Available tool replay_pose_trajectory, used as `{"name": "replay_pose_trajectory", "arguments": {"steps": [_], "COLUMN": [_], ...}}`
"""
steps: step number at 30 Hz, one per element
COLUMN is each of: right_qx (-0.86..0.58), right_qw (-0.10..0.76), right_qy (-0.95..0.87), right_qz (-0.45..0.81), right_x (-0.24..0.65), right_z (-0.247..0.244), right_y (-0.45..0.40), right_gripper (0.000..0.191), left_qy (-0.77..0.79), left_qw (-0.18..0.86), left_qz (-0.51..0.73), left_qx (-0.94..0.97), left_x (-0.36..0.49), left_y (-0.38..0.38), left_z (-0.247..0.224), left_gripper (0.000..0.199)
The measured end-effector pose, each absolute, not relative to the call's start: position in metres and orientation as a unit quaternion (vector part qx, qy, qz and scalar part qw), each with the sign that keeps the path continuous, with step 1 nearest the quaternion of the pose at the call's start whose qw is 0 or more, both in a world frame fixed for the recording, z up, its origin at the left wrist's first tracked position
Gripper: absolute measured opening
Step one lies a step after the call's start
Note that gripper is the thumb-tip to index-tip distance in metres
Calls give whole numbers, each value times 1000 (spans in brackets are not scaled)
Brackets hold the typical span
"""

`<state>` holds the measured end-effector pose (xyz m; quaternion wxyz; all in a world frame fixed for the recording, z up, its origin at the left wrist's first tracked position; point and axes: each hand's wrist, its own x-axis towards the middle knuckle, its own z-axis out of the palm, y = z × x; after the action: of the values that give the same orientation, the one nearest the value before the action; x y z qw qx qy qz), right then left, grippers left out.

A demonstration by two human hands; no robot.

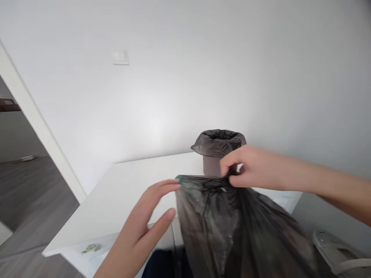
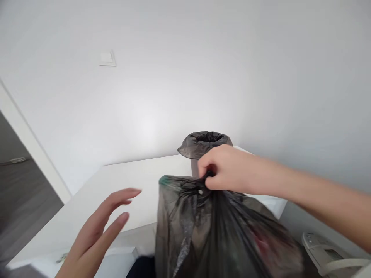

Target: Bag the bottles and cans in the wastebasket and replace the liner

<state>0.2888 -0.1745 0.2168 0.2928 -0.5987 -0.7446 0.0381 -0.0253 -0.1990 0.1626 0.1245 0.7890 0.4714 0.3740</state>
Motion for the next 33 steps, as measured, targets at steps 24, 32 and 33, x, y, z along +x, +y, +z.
{"name": "replay_pose_trajectory", "arguments": {"steps": [24, 32, 33], "right_qx": [-451, -535, -542], "right_qw": [295, 376, 370], "right_qy": [-827, -729, -727], "right_qz": [158, 203, 203], "right_x": [56, 76, 76], "right_z": [97, 78, 74], "right_y": [11, -10, -13], "right_gripper": [27, 36, 31], "left_qy": [620, 576, 572], "left_qw": [58, -5, -5], "left_qz": [248, 238, 237], "left_qx": [742, 782, 785], "left_x": [-85, -84, -84], "left_y": [-21, -25, -25], "left_z": [78, 78, 77], "left_gripper": [42, 44, 43]}}
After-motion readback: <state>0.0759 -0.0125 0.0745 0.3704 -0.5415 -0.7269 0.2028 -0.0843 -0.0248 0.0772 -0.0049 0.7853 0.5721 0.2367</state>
